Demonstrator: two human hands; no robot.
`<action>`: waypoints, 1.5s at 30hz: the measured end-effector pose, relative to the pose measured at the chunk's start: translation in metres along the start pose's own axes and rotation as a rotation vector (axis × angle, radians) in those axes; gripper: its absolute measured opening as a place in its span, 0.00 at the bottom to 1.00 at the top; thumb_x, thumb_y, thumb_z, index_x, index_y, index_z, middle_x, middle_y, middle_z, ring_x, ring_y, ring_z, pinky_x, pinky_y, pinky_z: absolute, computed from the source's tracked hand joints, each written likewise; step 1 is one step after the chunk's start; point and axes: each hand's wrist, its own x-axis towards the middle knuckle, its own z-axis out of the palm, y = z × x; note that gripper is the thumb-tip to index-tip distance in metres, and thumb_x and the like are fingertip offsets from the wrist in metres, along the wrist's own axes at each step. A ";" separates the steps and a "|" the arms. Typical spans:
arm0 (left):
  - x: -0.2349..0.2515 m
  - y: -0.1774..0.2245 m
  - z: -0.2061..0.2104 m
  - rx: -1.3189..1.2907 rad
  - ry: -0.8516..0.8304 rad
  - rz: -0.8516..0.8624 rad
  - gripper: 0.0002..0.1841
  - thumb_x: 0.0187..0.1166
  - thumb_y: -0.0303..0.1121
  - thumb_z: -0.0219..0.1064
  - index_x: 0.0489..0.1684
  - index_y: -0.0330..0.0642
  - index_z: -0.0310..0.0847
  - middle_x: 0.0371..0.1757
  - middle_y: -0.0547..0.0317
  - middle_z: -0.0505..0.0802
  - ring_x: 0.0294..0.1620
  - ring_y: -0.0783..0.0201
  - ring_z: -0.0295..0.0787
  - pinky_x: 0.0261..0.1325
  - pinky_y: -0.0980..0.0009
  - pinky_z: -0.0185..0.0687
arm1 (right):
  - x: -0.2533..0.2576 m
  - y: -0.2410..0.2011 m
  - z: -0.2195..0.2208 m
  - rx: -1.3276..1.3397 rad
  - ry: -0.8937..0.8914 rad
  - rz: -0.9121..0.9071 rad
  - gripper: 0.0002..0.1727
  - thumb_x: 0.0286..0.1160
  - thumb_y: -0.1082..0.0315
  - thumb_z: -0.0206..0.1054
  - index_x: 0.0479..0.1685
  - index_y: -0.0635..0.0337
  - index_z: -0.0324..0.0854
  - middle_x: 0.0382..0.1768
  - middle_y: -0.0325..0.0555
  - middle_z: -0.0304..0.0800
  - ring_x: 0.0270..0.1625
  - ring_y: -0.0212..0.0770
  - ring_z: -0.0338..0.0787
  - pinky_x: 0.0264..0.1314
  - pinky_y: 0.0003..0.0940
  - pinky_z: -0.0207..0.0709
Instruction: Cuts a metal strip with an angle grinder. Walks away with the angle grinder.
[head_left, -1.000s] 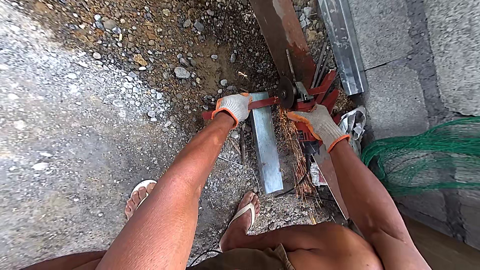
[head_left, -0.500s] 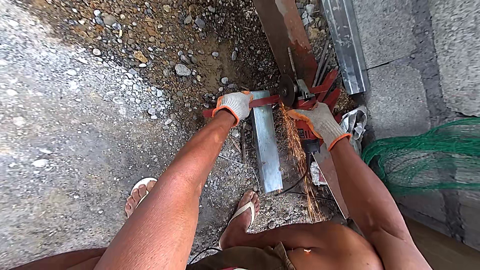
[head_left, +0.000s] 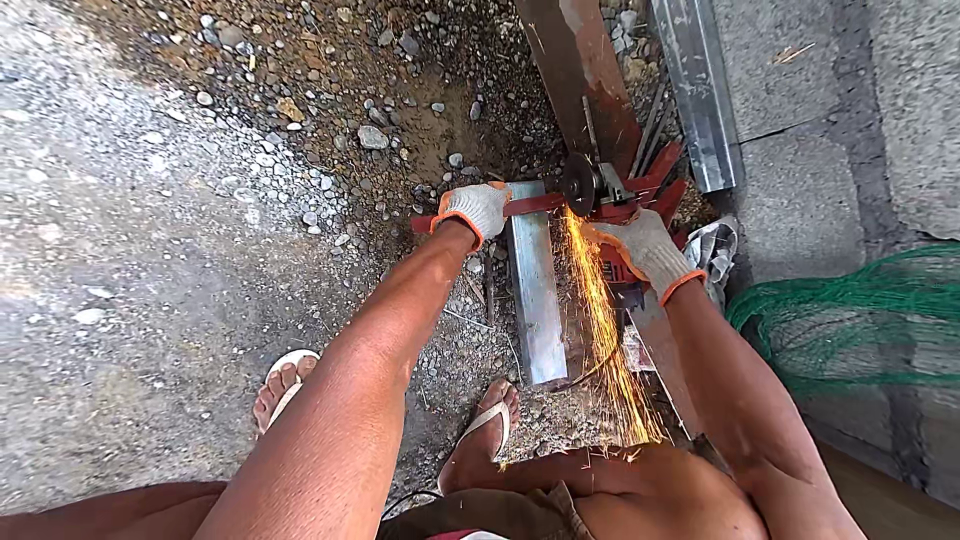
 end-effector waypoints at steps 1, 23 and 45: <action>-0.001 0.000 0.000 -0.003 -0.002 0.001 0.18 0.78 0.43 0.65 0.63 0.49 0.83 0.50 0.41 0.94 0.53 0.36 0.92 0.47 0.30 0.83 | -0.004 0.002 -0.002 -0.017 -0.005 0.003 0.39 0.50 0.39 0.87 0.57 0.58 0.84 0.44 0.50 0.93 0.45 0.48 0.93 0.51 0.56 0.87; -0.002 0.001 -0.001 -0.019 0.001 -0.003 0.19 0.79 0.43 0.66 0.65 0.48 0.82 0.51 0.40 0.93 0.54 0.35 0.92 0.48 0.31 0.84 | -0.012 0.007 -0.003 -0.076 -0.013 0.026 0.45 0.53 0.35 0.82 0.65 0.60 0.79 0.46 0.55 0.91 0.45 0.54 0.92 0.47 0.61 0.84; -0.001 0.000 0.002 -0.019 0.010 0.015 0.19 0.78 0.43 0.66 0.65 0.48 0.83 0.53 0.40 0.93 0.56 0.35 0.91 0.50 0.31 0.83 | -0.017 0.017 -0.004 -0.061 -0.018 0.038 0.43 0.51 0.36 0.84 0.63 0.56 0.81 0.44 0.52 0.92 0.44 0.51 0.92 0.45 0.58 0.85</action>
